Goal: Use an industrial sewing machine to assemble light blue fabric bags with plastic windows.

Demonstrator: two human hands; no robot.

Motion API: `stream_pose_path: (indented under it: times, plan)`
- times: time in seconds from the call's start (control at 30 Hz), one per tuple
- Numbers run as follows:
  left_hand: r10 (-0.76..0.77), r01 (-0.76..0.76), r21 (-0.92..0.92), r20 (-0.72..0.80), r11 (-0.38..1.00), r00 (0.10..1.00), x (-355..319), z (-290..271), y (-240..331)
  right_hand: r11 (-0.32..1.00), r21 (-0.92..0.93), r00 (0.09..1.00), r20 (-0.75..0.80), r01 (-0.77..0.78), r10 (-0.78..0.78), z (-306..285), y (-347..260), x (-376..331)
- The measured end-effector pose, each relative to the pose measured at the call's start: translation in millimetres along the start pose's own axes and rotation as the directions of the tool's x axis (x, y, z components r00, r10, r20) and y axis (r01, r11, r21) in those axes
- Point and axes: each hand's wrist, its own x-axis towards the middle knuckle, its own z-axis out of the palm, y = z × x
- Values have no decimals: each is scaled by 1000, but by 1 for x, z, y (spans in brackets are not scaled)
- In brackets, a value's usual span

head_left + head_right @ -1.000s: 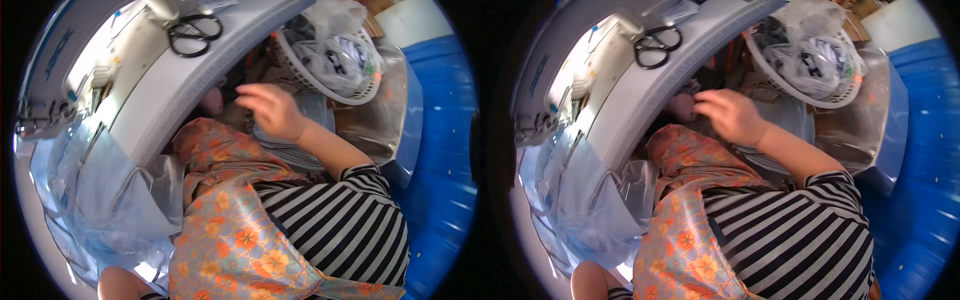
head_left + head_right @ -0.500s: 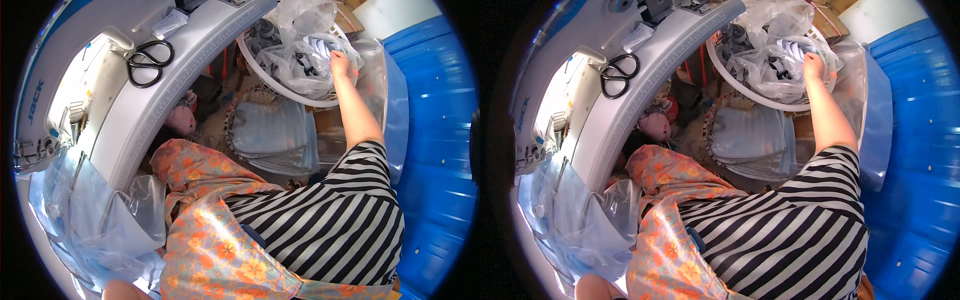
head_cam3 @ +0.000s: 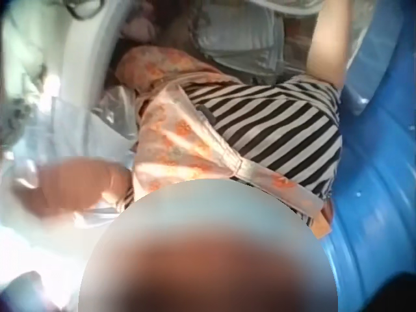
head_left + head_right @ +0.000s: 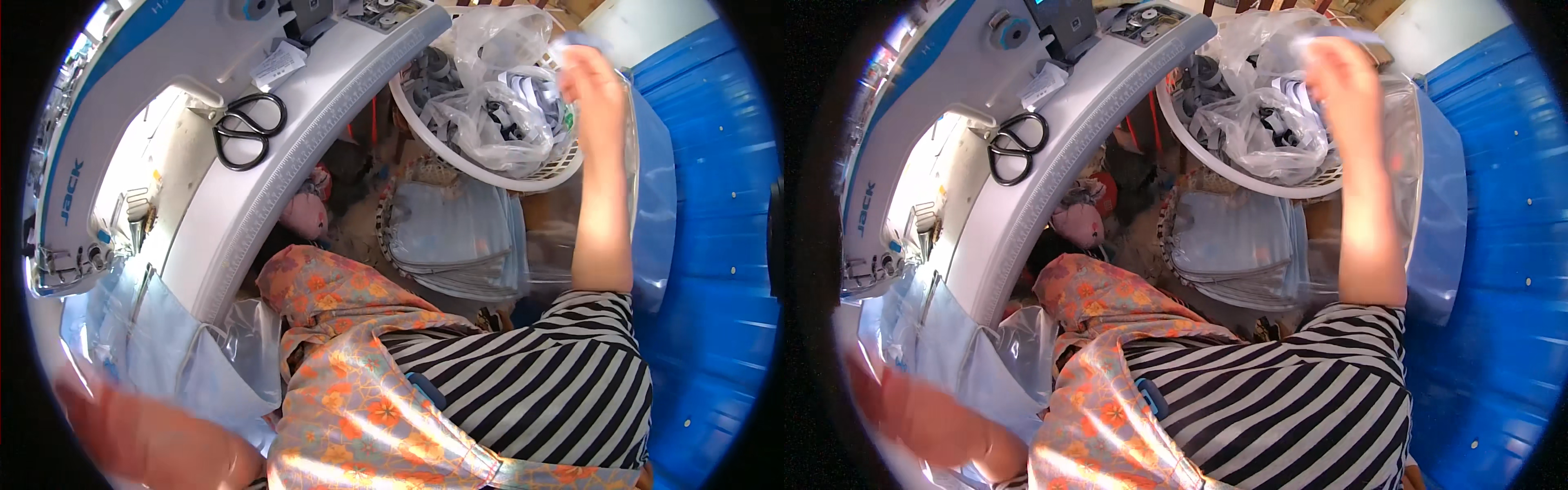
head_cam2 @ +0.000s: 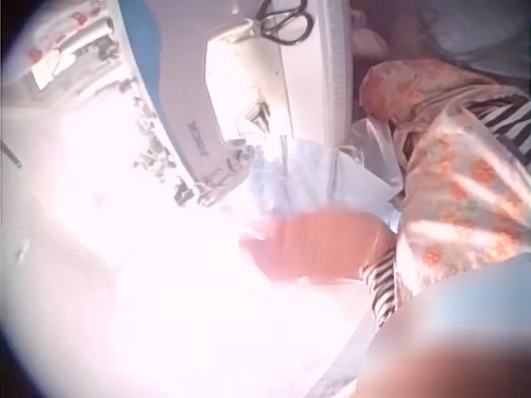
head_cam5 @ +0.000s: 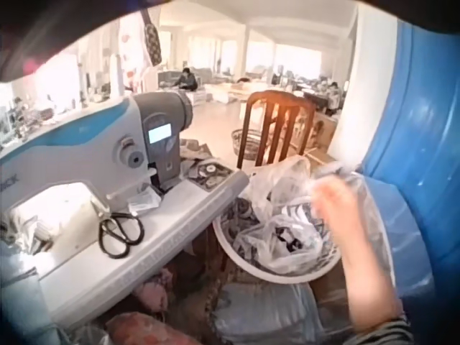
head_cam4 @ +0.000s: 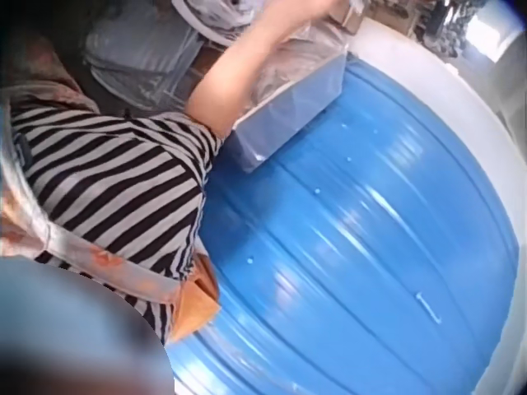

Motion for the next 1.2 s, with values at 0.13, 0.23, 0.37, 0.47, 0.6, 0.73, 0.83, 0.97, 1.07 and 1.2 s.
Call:
stream_pose_path:
  times: [0.13,0.23,0.37,0.47,0.6,0.73,0.83,0.97,1.07,1.2]
  plan:
    - [947,-293,-922,175,253,268,-38,46,27,913,222,595,701,343,-394,89,-80,-72]
    - [683,-8,-694,706,720,189,-38,40,46,938,322,444,827,128,-345,114,-106,-70]
    - [630,189,-708,697,680,342,-6,59,11,952,252,251,946,-173,-205,129,-112,-28]
    - [547,400,-658,753,638,365,0,70,2,876,299,235,946,-379,-222,152,-129,-22]
    - [728,721,-646,617,253,297,-13,106,-22,794,323,120,944,-515,-306,197,-161,-37]
    - [821,801,-594,418,-78,389,5,105,-18,892,315,10,944,-324,-329,233,-182,-53]
    - [709,717,-684,573,136,412,16,87,-33,939,343,-26,939,8,-342,252,-195,-56]
    - [458,628,-691,716,359,526,11,74,-52,819,352,33,911,454,-410,272,-198,-63]
    - [417,566,-711,703,416,577,8,66,-71,761,252,18,945,598,-328,283,-197,-68]
    - [415,659,-707,697,258,585,12,67,-100,939,313,-67,950,145,-306,284,-203,-64]
